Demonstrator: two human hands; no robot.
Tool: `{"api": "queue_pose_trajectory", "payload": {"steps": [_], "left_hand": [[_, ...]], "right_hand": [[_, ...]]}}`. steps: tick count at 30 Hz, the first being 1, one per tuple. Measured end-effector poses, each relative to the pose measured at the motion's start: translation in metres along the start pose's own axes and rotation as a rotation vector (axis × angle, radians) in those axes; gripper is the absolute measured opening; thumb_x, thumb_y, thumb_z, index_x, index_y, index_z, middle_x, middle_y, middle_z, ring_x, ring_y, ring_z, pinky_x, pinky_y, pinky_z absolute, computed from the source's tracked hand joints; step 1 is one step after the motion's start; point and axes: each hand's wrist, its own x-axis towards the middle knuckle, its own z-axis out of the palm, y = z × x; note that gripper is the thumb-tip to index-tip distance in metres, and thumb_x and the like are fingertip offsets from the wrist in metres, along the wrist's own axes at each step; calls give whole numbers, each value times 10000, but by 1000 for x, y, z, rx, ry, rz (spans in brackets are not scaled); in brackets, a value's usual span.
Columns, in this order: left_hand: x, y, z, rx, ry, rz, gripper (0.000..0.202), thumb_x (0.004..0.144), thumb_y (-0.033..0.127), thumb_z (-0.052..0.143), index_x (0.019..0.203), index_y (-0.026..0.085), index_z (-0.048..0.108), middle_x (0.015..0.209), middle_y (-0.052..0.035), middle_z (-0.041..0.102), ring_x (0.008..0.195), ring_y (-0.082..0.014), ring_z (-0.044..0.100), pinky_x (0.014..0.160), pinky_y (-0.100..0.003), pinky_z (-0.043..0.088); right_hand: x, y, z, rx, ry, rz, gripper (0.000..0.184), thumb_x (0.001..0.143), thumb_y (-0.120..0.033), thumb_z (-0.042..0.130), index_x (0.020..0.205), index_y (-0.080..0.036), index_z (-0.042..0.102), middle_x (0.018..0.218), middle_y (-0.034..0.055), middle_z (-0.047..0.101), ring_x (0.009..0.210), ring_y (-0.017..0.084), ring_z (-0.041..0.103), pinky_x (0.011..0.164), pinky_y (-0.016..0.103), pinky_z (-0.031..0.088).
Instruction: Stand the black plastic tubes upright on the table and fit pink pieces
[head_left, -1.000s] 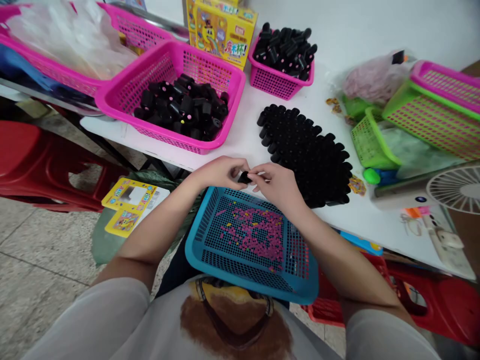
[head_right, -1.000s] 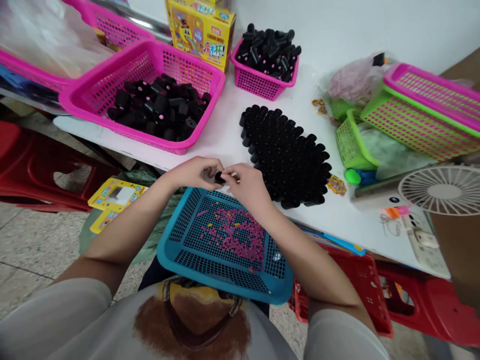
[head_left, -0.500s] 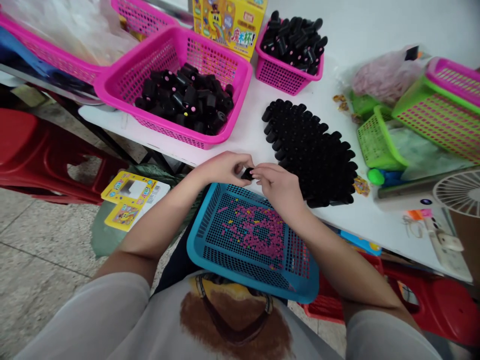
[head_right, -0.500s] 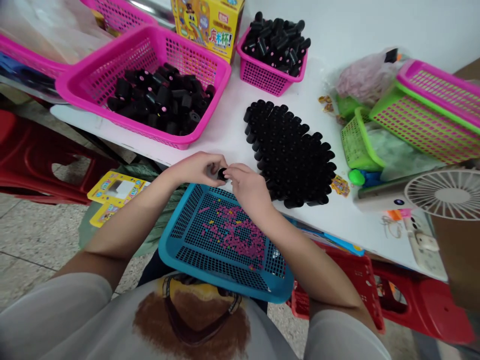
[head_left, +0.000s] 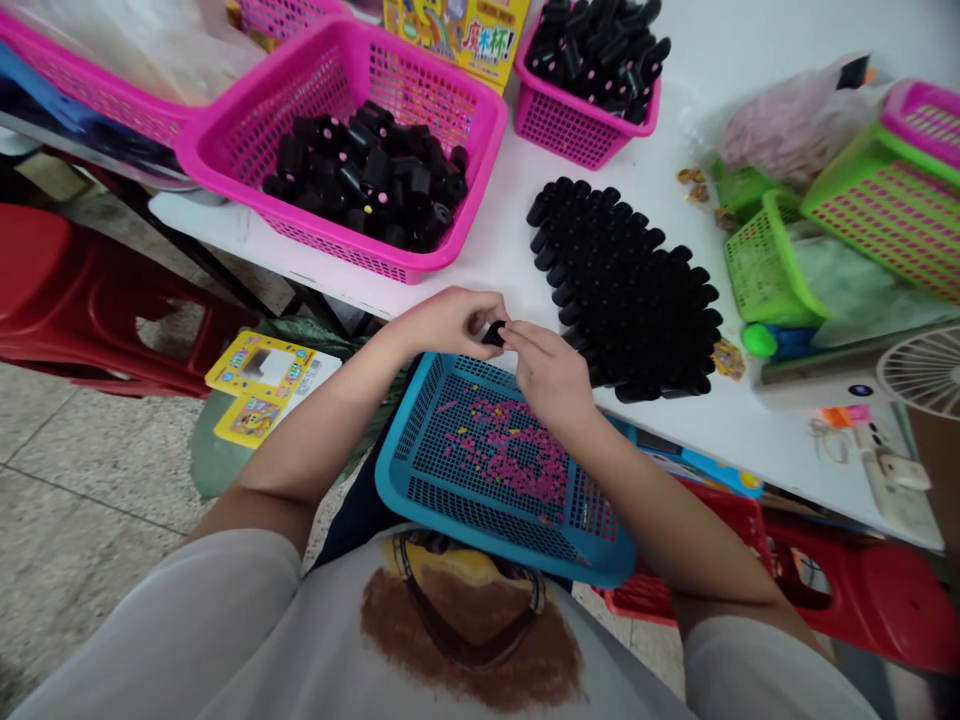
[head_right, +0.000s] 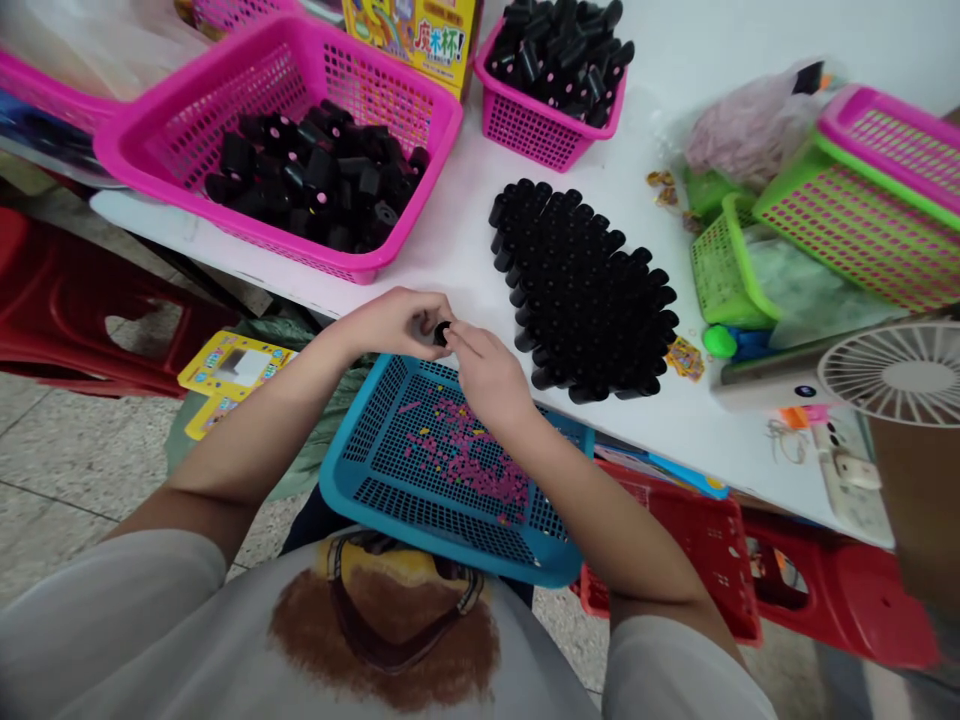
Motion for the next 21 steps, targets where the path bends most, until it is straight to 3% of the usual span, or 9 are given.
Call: {"api": "queue_pose_trajectory", "payload": {"steps": [2,4,6,8,11,17,21], "left_hand": [[0,0,0,7,4,-8,254,729,289,768,942,198,667,679,61,540,645,-116,532,652,-252,420],[0,0,0,11,4,-20,333,727,306,782,1010,208,638,672,68,548,643,-122,538,653,-255,425],[0,0,0,6,-1,-38,440,717,316,797,1095,219,593,676,74,565,647,-130,551,651,-257,430],[0,0,1,-6,-10,-59,520,698,302,801,1143,231,541,674,85,573,635,-129,552,647,-258,431],[-1,-2,0,-39,-13,-81,577,681,278,795,1168,245,487,667,102,579,618,-125,551,638,-253,427],[-1,-4,-3,-26,-23,-95,574,656,251,806,1159,217,531,672,98,590,643,-124,566,651,-243,437],[-10,11,2,115,4,-106,391,731,274,785,1094,192,663,733,46,646,687,-139,614,680,-254,475]], "right_hand": [[7,-7,1,133,42,126,260,1006,-330,592,1106,-229,810,1215,102,740,965,226,759,825,402,691],[14,-12,2,356,65,336,360,951,-412,695,1266,-247,750,1262,80,685,746,138,710,530,280,610],[20,-15,4,624,41,559,555,870,-395,786,1399,-278,665,1225,39,669,625,71,633,428,213,514],[25,-15,5,805,-19,701,609,832,-310,811,1415,-261,645,1060,-8,690,579,48,595,453,185,520],[30,-12,5,962,-67,803,472,828,-220,791,1292,-194,706,893,-29,708,570,43,598,541,173,580],[31,-17,12,1055,-29,836,202,839,-173,776,1040,-172,749,936,7,752,664,54,668,728,188,660],[9,-27,6,1034,34,760,294,847,-292,825,1104,-202,714,997,9,740,677,71,678,731,241,669]]}}
